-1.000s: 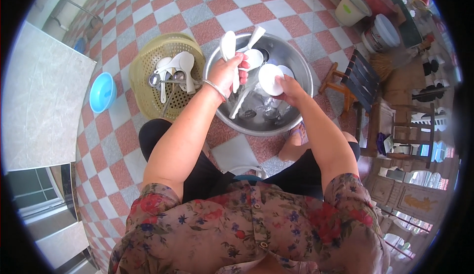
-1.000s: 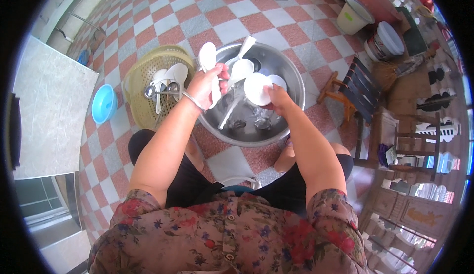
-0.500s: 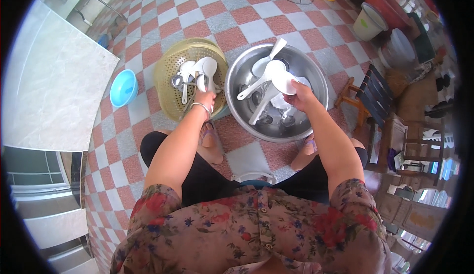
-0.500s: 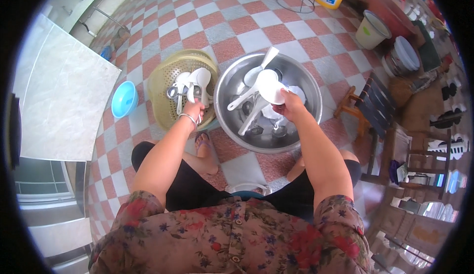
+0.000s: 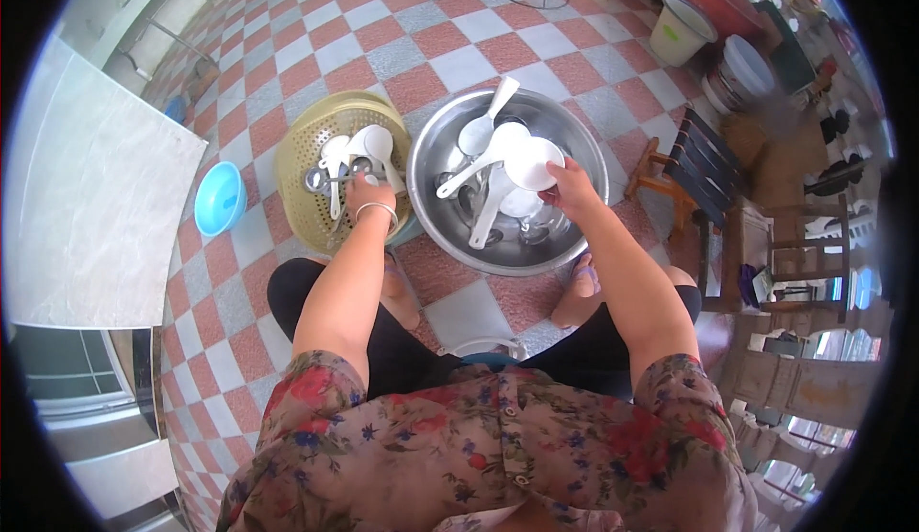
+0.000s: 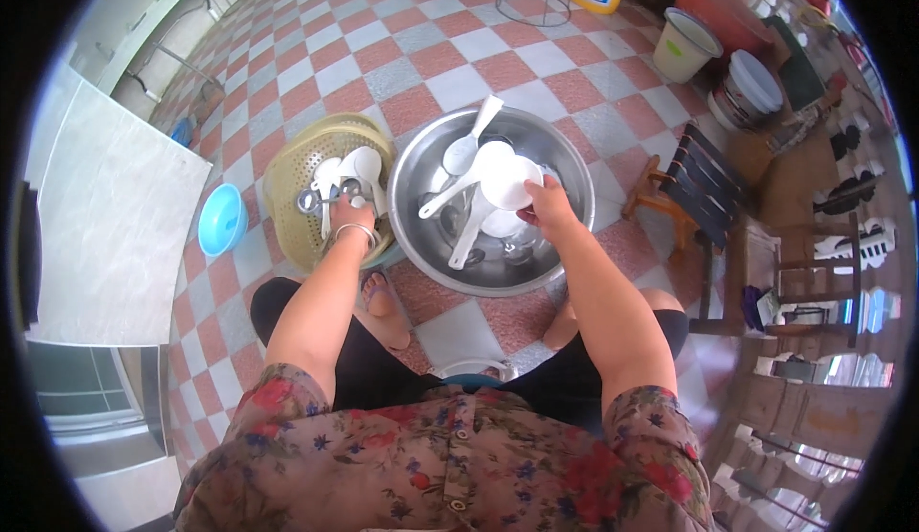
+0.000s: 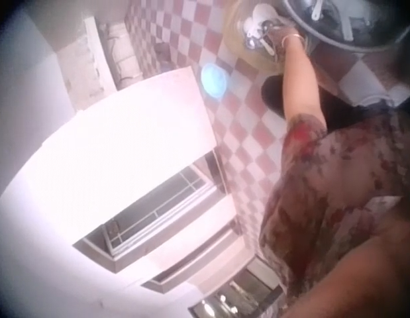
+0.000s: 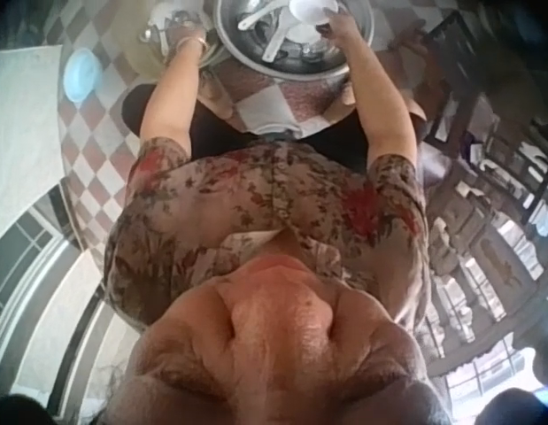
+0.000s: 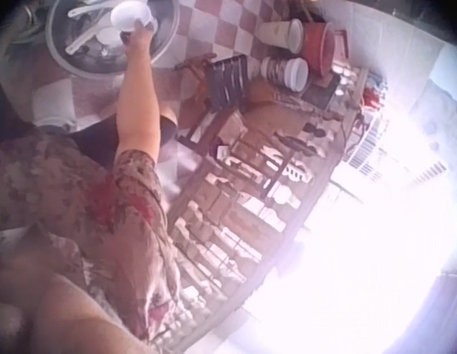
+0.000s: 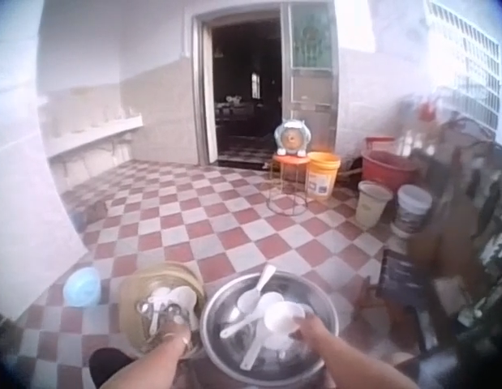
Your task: The person washes various plastic and metal utensils and small bowls by hand in a basin of water, then places them into a basket to drain.
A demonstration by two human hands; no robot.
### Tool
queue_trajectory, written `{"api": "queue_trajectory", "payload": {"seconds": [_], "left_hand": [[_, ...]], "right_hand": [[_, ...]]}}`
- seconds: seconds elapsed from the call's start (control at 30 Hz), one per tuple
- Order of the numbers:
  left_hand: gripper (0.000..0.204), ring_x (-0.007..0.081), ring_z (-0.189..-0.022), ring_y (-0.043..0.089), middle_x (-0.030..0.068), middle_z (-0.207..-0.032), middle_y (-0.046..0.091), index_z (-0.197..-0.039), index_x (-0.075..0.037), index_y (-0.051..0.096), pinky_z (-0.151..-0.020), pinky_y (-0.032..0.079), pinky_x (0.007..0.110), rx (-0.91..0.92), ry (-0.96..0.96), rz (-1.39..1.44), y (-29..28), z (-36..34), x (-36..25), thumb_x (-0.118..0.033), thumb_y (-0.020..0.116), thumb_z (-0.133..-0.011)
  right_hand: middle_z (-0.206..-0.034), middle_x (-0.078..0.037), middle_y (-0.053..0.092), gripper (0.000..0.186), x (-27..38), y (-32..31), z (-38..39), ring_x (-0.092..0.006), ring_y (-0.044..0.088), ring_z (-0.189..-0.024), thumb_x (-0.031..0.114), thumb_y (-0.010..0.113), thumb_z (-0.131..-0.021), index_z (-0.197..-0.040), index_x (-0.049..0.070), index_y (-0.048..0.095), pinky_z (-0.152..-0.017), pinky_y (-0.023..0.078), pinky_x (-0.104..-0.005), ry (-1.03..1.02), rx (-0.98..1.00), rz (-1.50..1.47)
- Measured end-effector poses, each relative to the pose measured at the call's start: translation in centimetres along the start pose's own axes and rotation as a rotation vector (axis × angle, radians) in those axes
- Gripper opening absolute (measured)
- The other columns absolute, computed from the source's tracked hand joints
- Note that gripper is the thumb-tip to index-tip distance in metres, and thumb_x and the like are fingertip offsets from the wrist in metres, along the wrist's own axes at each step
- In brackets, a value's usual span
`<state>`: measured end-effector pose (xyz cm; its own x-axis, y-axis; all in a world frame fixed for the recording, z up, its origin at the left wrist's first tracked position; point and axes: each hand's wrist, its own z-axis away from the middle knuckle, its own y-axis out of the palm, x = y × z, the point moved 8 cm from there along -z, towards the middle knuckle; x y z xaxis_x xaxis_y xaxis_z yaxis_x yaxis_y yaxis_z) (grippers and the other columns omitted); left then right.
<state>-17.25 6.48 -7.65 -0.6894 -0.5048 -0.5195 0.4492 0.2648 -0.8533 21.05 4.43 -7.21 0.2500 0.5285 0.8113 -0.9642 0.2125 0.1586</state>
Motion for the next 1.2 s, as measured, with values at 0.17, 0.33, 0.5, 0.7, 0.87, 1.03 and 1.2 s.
{"api": "queue_trajectory", "payload": {"seconds": [0.17, 0.33, 0.5, 0.7, 0.87, 1.03, 1.2], "left_hand": [[0.036, 0.0137, -0.088, 0.054, 0.0105, -0.112, 0.048, -0.117, -0.006, 0.047, -0.076, 0.047, 0.026, 0.362, 0.480, 0.915, -1.8, 4.2, -11.1, -0.011, 0.057, -0.083], [0.065, 0.0215, -0.097, 0.054, 0.0158, -0.129, 0.036, -0.137, -0.012, 0.020, -0.061, 0.052, 0.027, 0.747, 0.349, 0.971, -2.3, 12.3, -17.7, -0.019, 0.059, -0.084], [0.046, 0.0148, -0.074, 0.060, 0.0116, -0.099, 0.059, -0.124, -0.006, 0.043, -0.045, 0.048, 0.026, 0.686, 0.304, 0.714, -0.4, 11.5, -18.3, -0.020, 0.057, -0.082], [0.042, 0.0140, -0.065, 0.062, 0.0074, -0.079, 0.063, -0.107, -0.001, 0.056, -0.046, 0.046, 0.027, 0.862, 0.263, 0.462, 2.6, 9.6, -16.9, -0.038, 0.048, -0.088], [0.056, 0.0275, -0.112, 0.049, 0.0112, -0.120, 0.051, -0.124, -0.008, 0.044, -0.091, 0.041, 0.045, 1.446, -0.152, 1.493, 1.8, 15.5, -20.1, -0.051, 0.040, -0.088], [0.058, 0.0239, -0.118, 0.042, 0.0084, -0.126, 0.046, -0.127, -0.010, 0.041, -0.102, 0.028, 0.044, 1.474, -0.161, 1.750, 0.7, 17.0, -20.9, -0.053, 0.041, -0.087], [0.075, 0.0250, -0.126, 0.035, 0.0084, -0.134, 0.039, -0.132, -0.008, 0.034, -0.105, 0.024, 0.044, 1.544, -0.205, 1.810, -0.6, 17.3, -21.1, -0.065, 0.033, -0.083]], "right_hand": [[-0.104, -0.010, 0.055, 0.034, 3.7, 3.0, 2.3, -0.0191, 0.057, -0.089, 0.013, 0.049, -0.086, -0.118, 0.004, 0.043, -0.069, 0.051, -0.0317, -0.177, 0.082, -0.031], [-0.104, -0.011, 0.055, 0.034, 6.1, 6.8, 5.0, -0.0199, 0.058, -0.089, 0.011, 0.048, -0.087, -0.119, 0.001, 0.042, -0.071, 0.052, -0.0312, -0.239, 0.164, -0.056], [-0.104, -0.012, 0.055, 0.036, 6.2, 7.2, 5.2, -0.0192, 0.058, -0.087, 0.011, 0.045, -0.088, -0.121, 0.000, 0.039, -0.065, 0.052, -0.0299, -0.330, 0.095, 0.095], [-0.092, -0.010, 0.057, 0.039, 4.4, 6.6, 5.3, -0.0151, 0.057, -0.072, 0.013, 0.046, -0.088, -0.123, 0.000, 0.038, -0.054, 0.047, -0.0263, -0.150, 0.143, 0.244], [-0.088, -0.009, 0.058, 0.037, 3.5, 6.1, 4.4, -0.0134, 0.057, -0.069, 0.016, 0.051, -0.086, -0.119, -0.001, 0.042, -0.052, 0.046, -0.0247, -0.127, 0.188, 0.087], [-0.117, -0.019, 0.051, 0.055, 8.7, 7.3, 8.2, -0.0340, 0.052, -0.101, 0.021, 0.057, -0.081, -0.125, -0.004, 0.038, -0.083, 0.041, -0.0428, -0.832, -0.269, 0.973], [-0.140, -0.018, 0.029, 0.062, 8.2, 11.3, 12.4, -0.0306, 0.021, -0.133, 0.034, 0.050, -0.085, -0.133, 0.000, 0.032, -0.108, 0.013, -0.0458, -1.147, -0.233, 1.266]]}}
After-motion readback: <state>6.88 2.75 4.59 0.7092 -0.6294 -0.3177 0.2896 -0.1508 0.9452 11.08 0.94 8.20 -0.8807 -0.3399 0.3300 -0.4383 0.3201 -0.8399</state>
